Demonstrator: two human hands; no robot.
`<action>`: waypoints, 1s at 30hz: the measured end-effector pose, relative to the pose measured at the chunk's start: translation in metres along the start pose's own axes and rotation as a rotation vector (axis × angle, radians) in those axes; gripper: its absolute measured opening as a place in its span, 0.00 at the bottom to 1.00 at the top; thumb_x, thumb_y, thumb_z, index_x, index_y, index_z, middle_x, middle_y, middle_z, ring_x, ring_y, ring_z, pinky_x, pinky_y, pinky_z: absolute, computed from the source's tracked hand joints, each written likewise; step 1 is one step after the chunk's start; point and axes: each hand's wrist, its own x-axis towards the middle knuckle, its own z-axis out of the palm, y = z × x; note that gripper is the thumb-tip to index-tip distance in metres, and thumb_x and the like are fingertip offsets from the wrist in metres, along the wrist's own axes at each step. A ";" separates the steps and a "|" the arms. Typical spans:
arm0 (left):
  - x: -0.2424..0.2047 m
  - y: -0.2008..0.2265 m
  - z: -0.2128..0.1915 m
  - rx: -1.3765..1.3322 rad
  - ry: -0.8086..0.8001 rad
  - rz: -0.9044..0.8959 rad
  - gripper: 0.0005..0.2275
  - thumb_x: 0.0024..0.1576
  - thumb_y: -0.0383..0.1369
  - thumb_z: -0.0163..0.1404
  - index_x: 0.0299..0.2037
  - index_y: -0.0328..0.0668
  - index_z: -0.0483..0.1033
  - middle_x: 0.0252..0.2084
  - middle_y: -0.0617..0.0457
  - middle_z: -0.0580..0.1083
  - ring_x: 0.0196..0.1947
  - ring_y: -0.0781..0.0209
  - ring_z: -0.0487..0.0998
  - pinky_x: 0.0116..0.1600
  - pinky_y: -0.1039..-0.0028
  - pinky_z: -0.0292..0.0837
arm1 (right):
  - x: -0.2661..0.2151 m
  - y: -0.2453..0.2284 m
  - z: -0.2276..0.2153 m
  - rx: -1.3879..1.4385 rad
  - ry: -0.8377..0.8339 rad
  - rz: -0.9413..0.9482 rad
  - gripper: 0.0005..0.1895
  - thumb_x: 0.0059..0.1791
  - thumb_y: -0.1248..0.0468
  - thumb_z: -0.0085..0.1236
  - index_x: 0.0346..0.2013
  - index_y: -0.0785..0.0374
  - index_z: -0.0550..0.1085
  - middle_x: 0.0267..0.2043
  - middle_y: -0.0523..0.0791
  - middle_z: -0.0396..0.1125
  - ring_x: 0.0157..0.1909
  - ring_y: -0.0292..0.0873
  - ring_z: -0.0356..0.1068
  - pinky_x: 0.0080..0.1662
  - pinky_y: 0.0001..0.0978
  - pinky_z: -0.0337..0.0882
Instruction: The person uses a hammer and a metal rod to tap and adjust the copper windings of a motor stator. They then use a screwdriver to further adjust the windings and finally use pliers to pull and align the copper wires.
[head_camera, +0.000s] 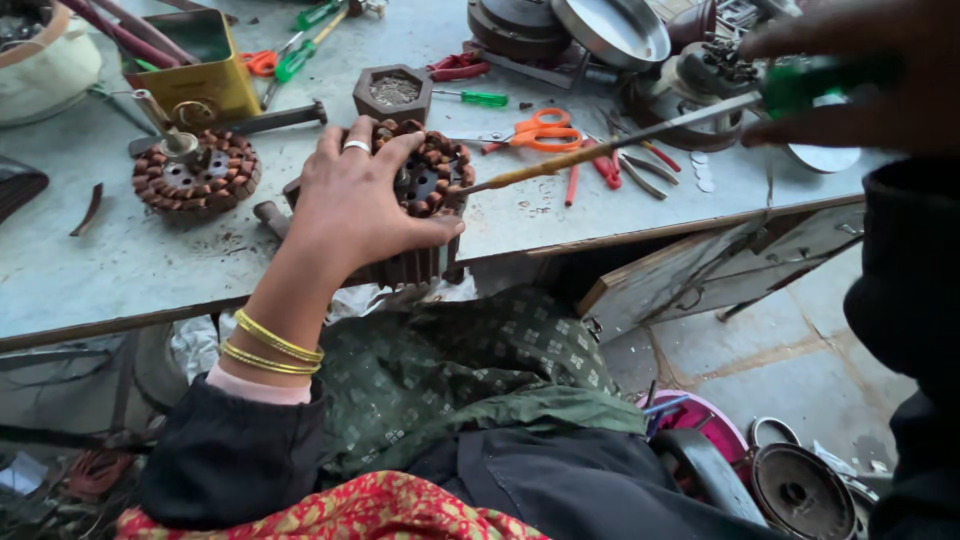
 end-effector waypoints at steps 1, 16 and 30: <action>0.000 0.000 0.000 0.003 0.003 0.006 0.49 0.35 0.66 0.60 0.70 0.63 0.61 0.72 0.34 0.53 0.71 0.31 0.49 0.69 0.47 0.49 | 0.014 -0.002 -0.007 0.002 -0.001 -0.049 0.33 0.38 0.60 0.71 0.55 0.70 0.74 0.42 0.56 0.74 0.40 0.49 0.77 0.40 0.35 0.76; 0.001 -0.003 0.002 -0.004 0.050 0.045 0.55 0.40 0.81 0.37 0.73 0.52 0.54 0.71 0.34 0.56 0.68 0.31 0.54 0.67 0.49 0.52 | -0.091 -0.135 0.127 0.539 -0.210 0.695 0.17 0.51 0.61 0.55 0.54 0.57 0.78 0.43 0.47 0.76 0.40 0.44 0.76 0.43 0.36 0.77; 0.044 -0.021 0.013 0.001 0.101 0.106 0.45 0.52 0.77 0.29 0.69 0.53 0.66 0.64 0.38 0.69 0.63 0.38 0.68 0.61 0.51 0.64 | -0.060 -0.240 0.325 1.036 0.148 0.927 0.14 0.51 0.56 0.62 0.38 0.67 0.77 0.26 0.47 0.69 0.31 0.36 0.64 0.35 0.34 0.69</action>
